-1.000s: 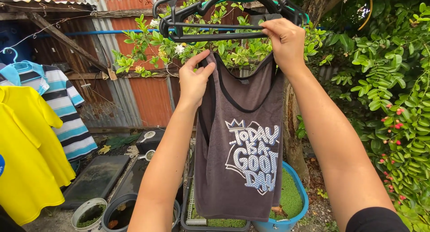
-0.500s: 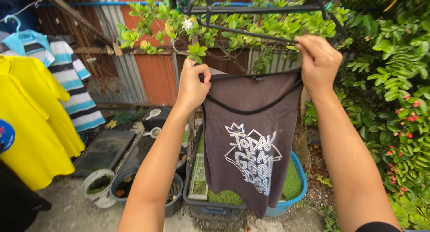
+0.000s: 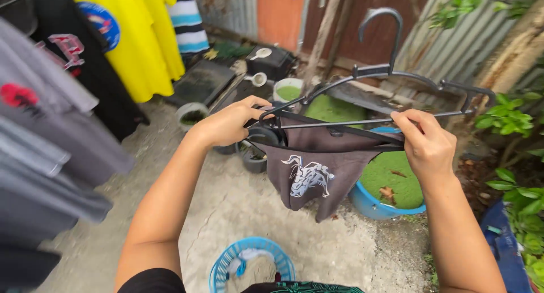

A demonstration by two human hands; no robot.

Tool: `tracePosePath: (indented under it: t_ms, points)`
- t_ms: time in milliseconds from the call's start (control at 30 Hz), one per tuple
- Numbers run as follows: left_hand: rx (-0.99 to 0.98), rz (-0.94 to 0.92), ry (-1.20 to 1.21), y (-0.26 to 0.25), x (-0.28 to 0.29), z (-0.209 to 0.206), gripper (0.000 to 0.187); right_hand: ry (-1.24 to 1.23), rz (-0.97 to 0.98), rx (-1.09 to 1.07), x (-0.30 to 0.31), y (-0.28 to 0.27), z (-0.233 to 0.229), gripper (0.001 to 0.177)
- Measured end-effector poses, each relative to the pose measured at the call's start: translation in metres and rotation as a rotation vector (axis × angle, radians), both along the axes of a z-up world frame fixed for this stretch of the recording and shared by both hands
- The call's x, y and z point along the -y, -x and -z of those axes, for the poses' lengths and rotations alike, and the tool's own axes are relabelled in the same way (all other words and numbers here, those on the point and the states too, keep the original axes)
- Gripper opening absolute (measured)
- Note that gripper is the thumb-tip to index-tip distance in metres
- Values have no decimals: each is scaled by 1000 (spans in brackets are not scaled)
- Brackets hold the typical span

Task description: The person is hanging freshly washed clothes on a clothesline in an outdoor area.

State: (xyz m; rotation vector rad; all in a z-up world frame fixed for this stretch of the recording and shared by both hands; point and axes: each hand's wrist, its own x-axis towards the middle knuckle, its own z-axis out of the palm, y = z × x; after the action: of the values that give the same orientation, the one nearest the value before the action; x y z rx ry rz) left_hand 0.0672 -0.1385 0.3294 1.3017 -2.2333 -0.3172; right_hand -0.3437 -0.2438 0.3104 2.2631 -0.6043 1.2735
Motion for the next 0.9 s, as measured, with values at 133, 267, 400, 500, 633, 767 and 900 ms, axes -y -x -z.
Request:
tracePosePath:
  t_ms: [133,267,400,500,633,767,900]
  points:
    - [2,-315,-249,-29,-91,20,69,34,-111,-108,-31,-47,21,44]
    - [4,-509,-69,-47,-201,35,70,63,-245,-259,-82,-111,34,39]
    - [35,-619,134,-40,-312,41,55,83,-457,-305,-153,-184,49,40]
    - [-16,-656,156,-35,-398,48,44,23,-584,-231,-214,-236,62,40]
    - [-162,-782,172,-36,-516,66,38,-48,-789,-226,-299,-286,71,42]
    - [-107,-1058,439,-35,-640,89,20,-275,-1176,-154,-384,-324,60,45]
    - [-115,-1378,465,-6,-762,84,21,-423,-1365,-336,-440,-376,78,44]
